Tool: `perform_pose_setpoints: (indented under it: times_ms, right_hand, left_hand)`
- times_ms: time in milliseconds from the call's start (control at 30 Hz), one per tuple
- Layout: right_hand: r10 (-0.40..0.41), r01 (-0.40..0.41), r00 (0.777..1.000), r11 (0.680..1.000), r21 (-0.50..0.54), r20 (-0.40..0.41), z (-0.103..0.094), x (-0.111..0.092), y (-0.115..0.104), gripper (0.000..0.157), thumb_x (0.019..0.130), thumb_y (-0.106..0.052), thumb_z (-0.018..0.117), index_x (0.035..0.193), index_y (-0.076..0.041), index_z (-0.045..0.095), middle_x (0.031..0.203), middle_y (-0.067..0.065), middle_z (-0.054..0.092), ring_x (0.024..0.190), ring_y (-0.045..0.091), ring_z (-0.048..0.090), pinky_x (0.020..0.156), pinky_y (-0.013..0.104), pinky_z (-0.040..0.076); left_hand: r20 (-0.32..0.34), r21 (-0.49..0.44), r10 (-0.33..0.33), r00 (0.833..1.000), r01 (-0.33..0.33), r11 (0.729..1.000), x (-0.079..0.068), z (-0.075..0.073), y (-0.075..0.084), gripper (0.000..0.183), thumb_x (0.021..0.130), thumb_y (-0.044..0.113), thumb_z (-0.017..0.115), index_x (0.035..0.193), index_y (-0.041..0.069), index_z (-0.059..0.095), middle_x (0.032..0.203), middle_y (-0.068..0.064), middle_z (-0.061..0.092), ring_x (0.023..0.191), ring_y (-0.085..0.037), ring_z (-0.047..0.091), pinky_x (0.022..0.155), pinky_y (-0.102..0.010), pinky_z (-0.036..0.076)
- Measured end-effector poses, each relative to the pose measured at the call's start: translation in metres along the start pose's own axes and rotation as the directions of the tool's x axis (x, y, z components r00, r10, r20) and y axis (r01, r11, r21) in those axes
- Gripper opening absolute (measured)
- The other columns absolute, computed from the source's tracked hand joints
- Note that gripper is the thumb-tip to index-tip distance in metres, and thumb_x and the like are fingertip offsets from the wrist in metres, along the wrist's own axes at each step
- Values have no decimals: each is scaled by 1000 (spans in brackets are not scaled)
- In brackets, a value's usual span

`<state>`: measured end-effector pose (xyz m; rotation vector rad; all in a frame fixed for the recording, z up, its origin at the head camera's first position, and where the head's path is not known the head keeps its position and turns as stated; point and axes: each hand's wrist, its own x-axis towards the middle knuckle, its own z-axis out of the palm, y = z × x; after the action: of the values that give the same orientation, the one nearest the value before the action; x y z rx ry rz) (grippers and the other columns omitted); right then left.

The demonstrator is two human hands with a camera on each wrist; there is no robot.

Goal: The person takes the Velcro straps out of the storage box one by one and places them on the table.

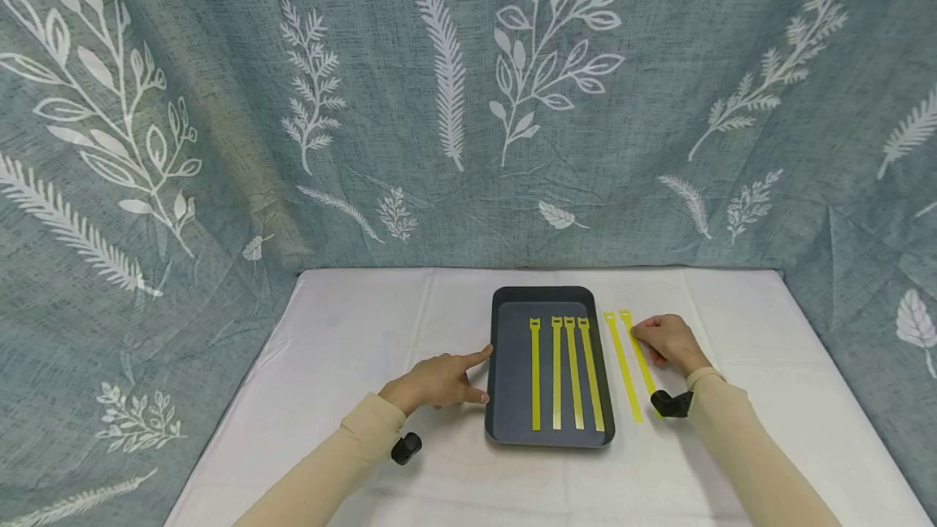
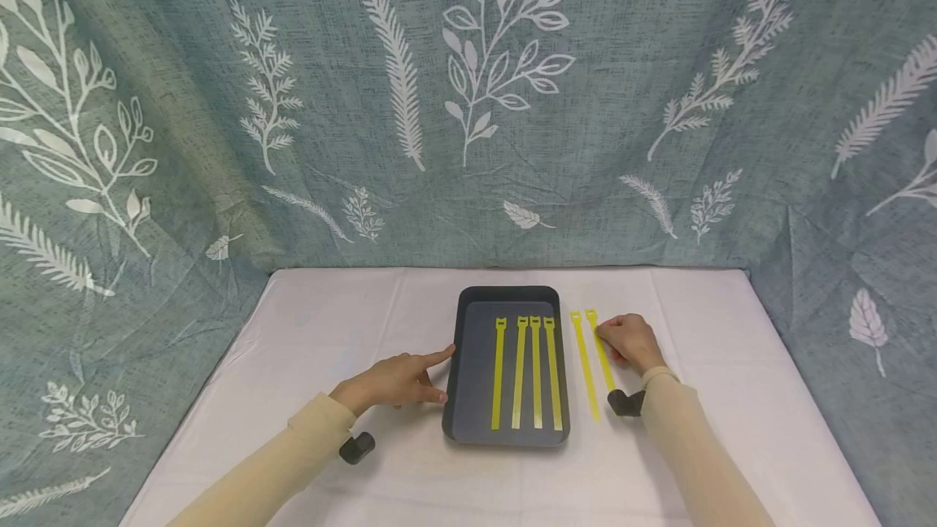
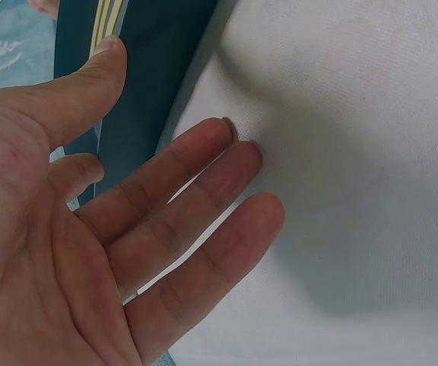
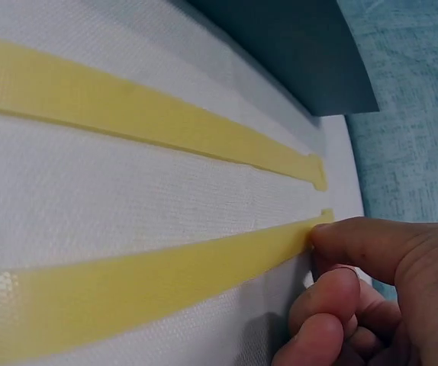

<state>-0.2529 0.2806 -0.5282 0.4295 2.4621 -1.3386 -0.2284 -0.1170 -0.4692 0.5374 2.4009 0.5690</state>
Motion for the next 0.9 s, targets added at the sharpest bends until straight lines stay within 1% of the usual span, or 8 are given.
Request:
perform_pose_setpoints:
  times_ms: [267,367,433,467,567,667,767,900]
  right_hand:
    - [-1,1,1000,1000,5,-1,1,-1,-1,31,100,-28,57,105,2,66,53,-3,51,48,10,48,50,27,45]
    - [37,-40,999,993,107,34,-4,-2,-2,30,101,-30,54,89,-3,62,55,-3,52,48,8,49,49,25,46]
    - [63,-75,996,978,197,68,-7,-2,-3,31,103,-31,52,85,-7,59,59,-4,54,51,7,51,51,23,48]
    - [75,-93,994,965,244,85,-9,-2,-4,31,103,-31,51,87,-6,59,62,-5,56,54,7,53,53,23,50]
    - [63,-103,990,932,348,126,-12,-3,-11,38,105,-30,48,120,3,60,80,-5,63,67,4,61,64,22,56]
    - [-2,-57,989,914,402,145,-15,-6,-23,56,107,-30,45,147,9,40,100,0,67,83,5,69,79,23,60]
    - [-85,8,984,899,437,157,-17,-9,-38,59,109,-30,43,151,10,34,121,12,65,97,11,72,90,28,59]
    - [-153,52,970,888,457,187,-14,-13,-55,60,110,-32,40,153,9,31,143,27,52,110,19,71,99,34,56]
  left_hand:
    - [-2,3,-13,1000,13,1000,-1,-1,1,82,92,38,75,161,27,31,91,1,75,45,-14,46,48,-28,41]
    - [2,8,-13,1000,13,1000,-1,-1,1,82,92,39,74,161,27,31,93,0,76,47,-14,47,48,-28,42]
    - [5,12,-13,1000,13,1000,-1,-1,0,83,92,40,74,161,28,30,93,0,76,47,-14,47,48,-28,42]
    - [8,14,-14,1000,13,1000,-1,0,-1,83,92,40,74,161,28,30,93,1,75,47,-14,47,48,-29,42]
    - [11,17,-13,1000,13,1000,-1,0,-2,83,91,40,75,161,28,30,90,1,75,45,-15,46,48,-29,42]
    - [12,22,-11,1000,10,1000,0,1,-2,83,91,40,75,161,28,30,89,2,75,46,-15,46,47,-29,43]
    - [13,22,-13,1000,13,1000,1,0,-2,83,91,41,75,161,29,30,89,3,74,46,-15,47,47,-29,43]
    - [16,18,-13,1000,13,1000,2,0,-2,83,91,40,75,161,30,30,87,3,74,47,-14,46,47,-29,43]
